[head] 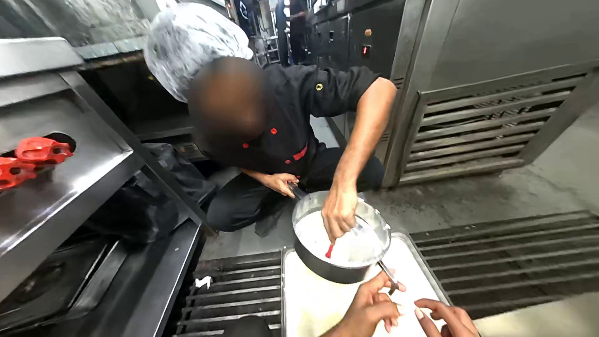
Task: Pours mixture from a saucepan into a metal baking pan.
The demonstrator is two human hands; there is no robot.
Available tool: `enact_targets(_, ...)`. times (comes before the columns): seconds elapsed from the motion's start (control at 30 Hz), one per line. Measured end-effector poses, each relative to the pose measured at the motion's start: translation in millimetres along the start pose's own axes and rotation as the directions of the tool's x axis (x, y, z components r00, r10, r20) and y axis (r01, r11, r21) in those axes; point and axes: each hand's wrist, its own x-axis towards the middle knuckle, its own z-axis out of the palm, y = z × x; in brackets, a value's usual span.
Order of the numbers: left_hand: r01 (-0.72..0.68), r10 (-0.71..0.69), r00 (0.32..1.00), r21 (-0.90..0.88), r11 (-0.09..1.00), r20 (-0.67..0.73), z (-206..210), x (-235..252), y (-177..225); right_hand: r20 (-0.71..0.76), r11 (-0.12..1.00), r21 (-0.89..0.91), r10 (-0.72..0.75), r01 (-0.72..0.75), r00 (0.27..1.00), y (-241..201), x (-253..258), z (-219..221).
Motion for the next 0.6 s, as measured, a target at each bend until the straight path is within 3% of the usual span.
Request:
enact_targets(0.23,0.103,-0.104,0.994,-0.025,0.994,-0.041,1,-3,1,-0.017,0.999,-0.007,0.036,-0.036,0.999,-13,-7,-5)
enact_targets(0.6,0.082,-0.085,0.994,-0.044,0.996,-0.067,3,-3,3,-0.056,0.999,-0.028,0.038,-0.04,0.998,-15,-9,-2)
